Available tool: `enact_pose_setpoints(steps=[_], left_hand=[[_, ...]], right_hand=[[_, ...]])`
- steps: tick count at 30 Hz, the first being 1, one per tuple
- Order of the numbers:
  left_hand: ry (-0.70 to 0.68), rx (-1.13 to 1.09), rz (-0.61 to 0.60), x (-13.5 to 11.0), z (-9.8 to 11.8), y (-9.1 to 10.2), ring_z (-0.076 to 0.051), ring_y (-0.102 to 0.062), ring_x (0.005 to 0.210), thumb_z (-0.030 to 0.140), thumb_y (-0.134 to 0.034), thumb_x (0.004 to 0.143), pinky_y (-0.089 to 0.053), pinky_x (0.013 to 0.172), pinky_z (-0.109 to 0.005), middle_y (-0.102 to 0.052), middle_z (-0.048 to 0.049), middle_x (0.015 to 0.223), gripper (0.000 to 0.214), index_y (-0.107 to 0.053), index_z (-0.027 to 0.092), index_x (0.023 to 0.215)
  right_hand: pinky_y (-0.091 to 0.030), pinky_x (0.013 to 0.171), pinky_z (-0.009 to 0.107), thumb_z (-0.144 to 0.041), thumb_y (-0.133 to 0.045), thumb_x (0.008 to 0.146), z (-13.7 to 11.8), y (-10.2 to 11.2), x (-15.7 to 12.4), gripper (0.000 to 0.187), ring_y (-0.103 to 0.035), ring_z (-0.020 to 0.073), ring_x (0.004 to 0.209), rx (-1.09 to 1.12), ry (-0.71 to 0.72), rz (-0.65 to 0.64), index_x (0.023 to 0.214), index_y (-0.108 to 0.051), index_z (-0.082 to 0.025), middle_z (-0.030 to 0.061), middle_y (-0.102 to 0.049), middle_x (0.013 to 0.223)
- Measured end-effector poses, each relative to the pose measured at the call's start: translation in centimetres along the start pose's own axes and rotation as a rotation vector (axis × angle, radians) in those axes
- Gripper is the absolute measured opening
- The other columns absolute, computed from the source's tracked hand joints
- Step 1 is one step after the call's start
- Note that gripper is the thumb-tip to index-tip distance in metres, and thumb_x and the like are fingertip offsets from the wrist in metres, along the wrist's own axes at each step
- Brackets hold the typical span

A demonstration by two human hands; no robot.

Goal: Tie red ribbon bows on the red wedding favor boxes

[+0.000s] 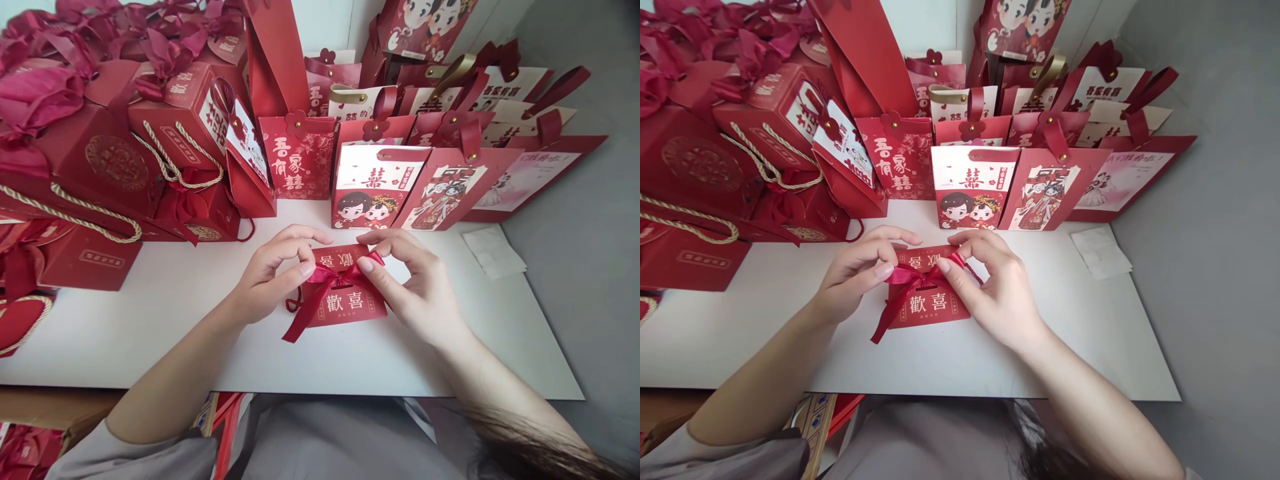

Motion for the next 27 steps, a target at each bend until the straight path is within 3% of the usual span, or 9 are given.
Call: enact_pose_setpoints(steps=[9,14,21,23,27], left_hand=[[-0.001,-0.034,0.073,0.0,-0.6,0.4,-0.029,-0.062,0.116,0.034,-0.056,0.094,-0.050,0.099,-0.045,-0.070,-0.0095,0.112,0.029,-0.062,0.021,0.068],[0.014,0.008,0.064,0.0,-0.7,0.3,-0.026,-0.064,0.113,0.032,-0.060,0.093,-0.049,0.101,-0.044,-0.069,-0.0086,0.118,0.024,-0.062,0.021,0.073],[0.062,0.103,0.088,0.0,-0.2,-0.8,-0.025,-0.067,0.110,0.031,-0.069,0.088,-0.053,0.094,-0.040,-0.070,-0.0092,0.117,0.036,-0.044,0.019,0.064],[0.073,0.113,0.127,0.1,-0.1,-1.2,-0.023,-0.068,0.105,0.030,-0.067,0.089,-0.054,0.093,-0.040,-0.071,-0.0088,0.112,0.039,-0.040,0.020,0.063],[0.071,0.083,0.252,0.0,-0.3,-1.9,-0.021,-0.069,0.102,0.023,-0.061,0.092,-0.055,0.093,-0.041,-0.071,-0.0077,0.107,0.039,-0.035,0.020,0.063]], right_hand=[[-0.057,0.086,0.040,-0.031,-0.065,0.095,0.6,0.2,0.3,0.015,-0.070,0.0232,0.097,-0.040,0.006,0.069,0.082,-0.064,-0.024,0.0061,-0.074,0.103],[-0.061,0.075,0.036,-0.035,-0.064,0.096,1.2,-0.3,0.5,0.017,-0.073,0.0222,0.092,0.114,-0.102,0.037,0.085,-0.066,-0.023,0.0074,-0.076,0.109],[-0.050,0.105,0.047,-0.035,-0.067,0.094,1.2,-0.6,0.6,0.019,-0.064,0.0264,0.123,0.151,-0.067,-0.046,0.081,-0.064,-0.022,0.0091,-0.067,0.134],[-0.052,0.102,0.045,-0.038,-0.065,0.096,1.4,-1.0,0.4,0.022,-0.066,0.0262,0.121,0.243,-0.117,-0.101,0.083,-0.060,-0.021,0.0110,-0.065,0.137],[-0.056,0.092,0.039,-0.038,-0.061,0.098,1.5,-1.7,-0.1,0.023,-0.071,0.0225,0.108,0.321,-0.170,-0.112,0.084,-0.054,-0.022,0.0108,-0.071,0.122]])
Point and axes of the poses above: each hand's wrist, its own x-axis towards the middle knuckle, its own y-axis out of the back of the hand, z = x × y, the point moved 2 cm from there along x, towards the middle knuckle
